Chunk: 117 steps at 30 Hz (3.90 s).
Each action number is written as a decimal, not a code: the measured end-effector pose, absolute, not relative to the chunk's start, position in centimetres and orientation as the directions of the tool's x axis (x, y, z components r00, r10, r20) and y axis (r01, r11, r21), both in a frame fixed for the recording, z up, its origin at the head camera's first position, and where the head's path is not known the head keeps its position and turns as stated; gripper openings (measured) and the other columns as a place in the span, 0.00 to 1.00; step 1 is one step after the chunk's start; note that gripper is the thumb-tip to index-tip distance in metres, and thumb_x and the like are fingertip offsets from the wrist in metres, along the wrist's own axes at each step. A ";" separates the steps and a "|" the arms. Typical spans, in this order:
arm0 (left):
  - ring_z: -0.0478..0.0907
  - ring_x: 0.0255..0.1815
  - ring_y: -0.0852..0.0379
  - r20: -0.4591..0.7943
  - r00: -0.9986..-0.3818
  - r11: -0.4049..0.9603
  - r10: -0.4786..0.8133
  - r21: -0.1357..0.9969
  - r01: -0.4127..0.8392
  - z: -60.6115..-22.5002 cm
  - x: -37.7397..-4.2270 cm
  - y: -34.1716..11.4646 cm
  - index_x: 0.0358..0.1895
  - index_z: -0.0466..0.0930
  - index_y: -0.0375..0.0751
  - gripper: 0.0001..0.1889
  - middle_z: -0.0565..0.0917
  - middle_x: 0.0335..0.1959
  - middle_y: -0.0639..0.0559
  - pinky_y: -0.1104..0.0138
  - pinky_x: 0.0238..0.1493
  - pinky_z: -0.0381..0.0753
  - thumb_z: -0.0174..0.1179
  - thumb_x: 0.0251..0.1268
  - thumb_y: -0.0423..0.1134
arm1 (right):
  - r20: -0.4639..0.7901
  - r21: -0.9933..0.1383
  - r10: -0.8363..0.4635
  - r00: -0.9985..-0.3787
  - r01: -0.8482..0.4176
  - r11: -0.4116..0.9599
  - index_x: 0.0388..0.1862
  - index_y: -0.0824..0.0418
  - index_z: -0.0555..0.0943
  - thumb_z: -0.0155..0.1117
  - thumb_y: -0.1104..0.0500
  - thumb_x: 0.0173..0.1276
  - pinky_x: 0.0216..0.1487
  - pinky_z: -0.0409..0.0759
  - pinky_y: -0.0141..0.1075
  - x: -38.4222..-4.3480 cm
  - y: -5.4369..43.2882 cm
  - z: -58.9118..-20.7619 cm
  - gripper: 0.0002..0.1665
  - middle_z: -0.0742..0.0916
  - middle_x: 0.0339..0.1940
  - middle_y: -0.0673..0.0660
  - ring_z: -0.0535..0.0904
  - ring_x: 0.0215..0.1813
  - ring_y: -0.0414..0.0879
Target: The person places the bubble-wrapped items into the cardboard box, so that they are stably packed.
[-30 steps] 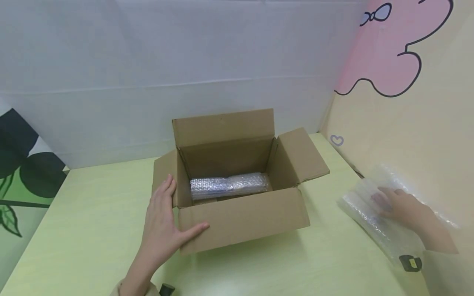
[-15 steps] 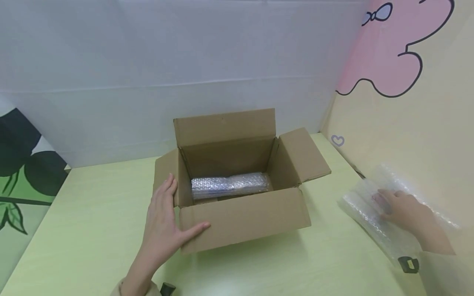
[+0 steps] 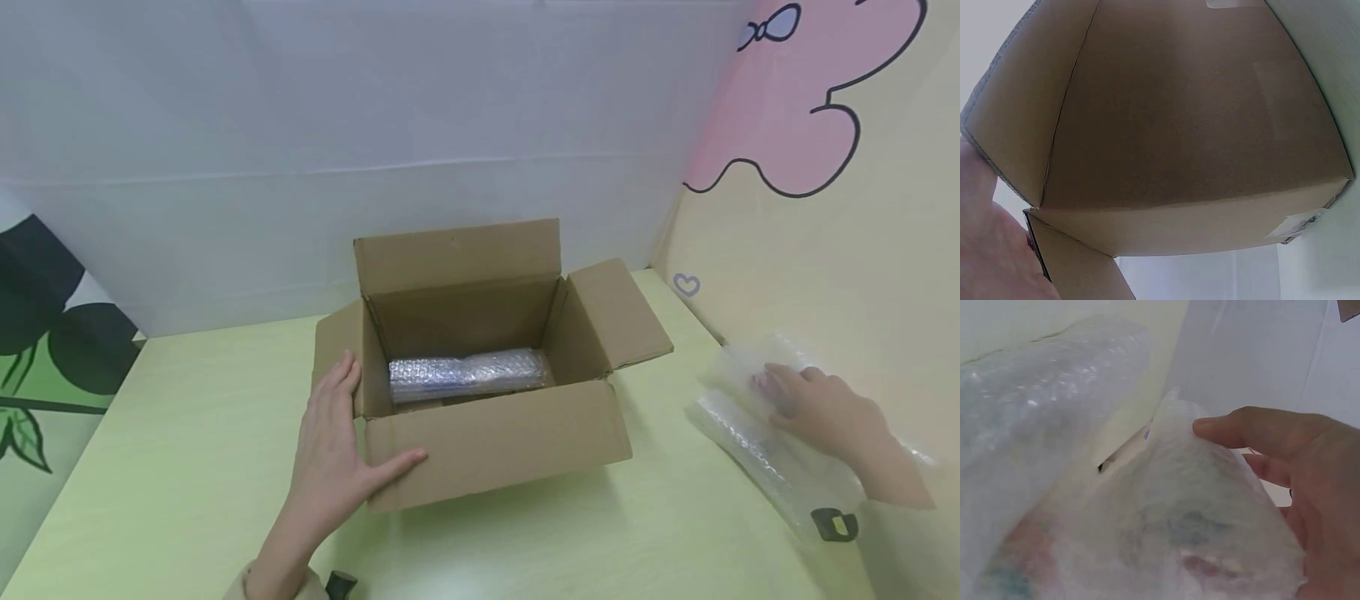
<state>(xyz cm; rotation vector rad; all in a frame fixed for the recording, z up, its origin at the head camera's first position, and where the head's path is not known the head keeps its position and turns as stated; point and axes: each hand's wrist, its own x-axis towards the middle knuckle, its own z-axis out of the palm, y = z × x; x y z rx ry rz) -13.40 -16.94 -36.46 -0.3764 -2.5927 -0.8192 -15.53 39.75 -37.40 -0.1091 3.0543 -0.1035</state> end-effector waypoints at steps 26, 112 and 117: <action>0.50 0.77 0.38 0.435 -0.891 0.791 0.127 0.498 0.356 -36.4 -13.5 -16.9 0.76 0.48 0.35 0.64 0.51 0.79 0.41 0.39 0.73 0.53 0.76 0.36 0.60 | 0.153 0.052 -0.124 -0.980 -0.117 0.992 0.71 0.58 0.62 0.66 0.52 0.62 0.19 0.75 0.57 -18.2 35.7 -26.9 0.40 0.75 0.55 0.75 0.72 0.51 0.70; 0.48 0.78 0.41 0.426 -0.895 0.790 0.131 0.501 0.354 -36.2 -13.2 -16.7 0.76 0.48 0.36 0.65 0.50 0.79 0.43 0.39 0.73 0.53 0.75 0.36 0.62 | -0.576 0.078 -0.711 -0.404 -0.892 0.445 0.67 0.45 0.72 0.51 0.50 0.76 0.58 0.81 0.43 -26.2 2.6 -29.1 0.22 0.81 0.62 0.48 0.78 0.61 0.43; 0.49 0.78 0.41 0.428 -0.895 0.791 0.130 0.499 0.354 -36.1 -13.1 -16.7 0.76 0.48 0.36 0.65 0.50 0.79 0.44 0.39 0.72 0.54 0.75 0.36 0.61 | -0.596 0.076 -0.694 -0.405 -0.888 0.453 0.67 0.47 0.71 0.48 0.51 0.78 0.49 0.82 0.39 -26.4 2.7 -30.0 0.21 0.83 0.59 0.49 0.80 0.55 0.42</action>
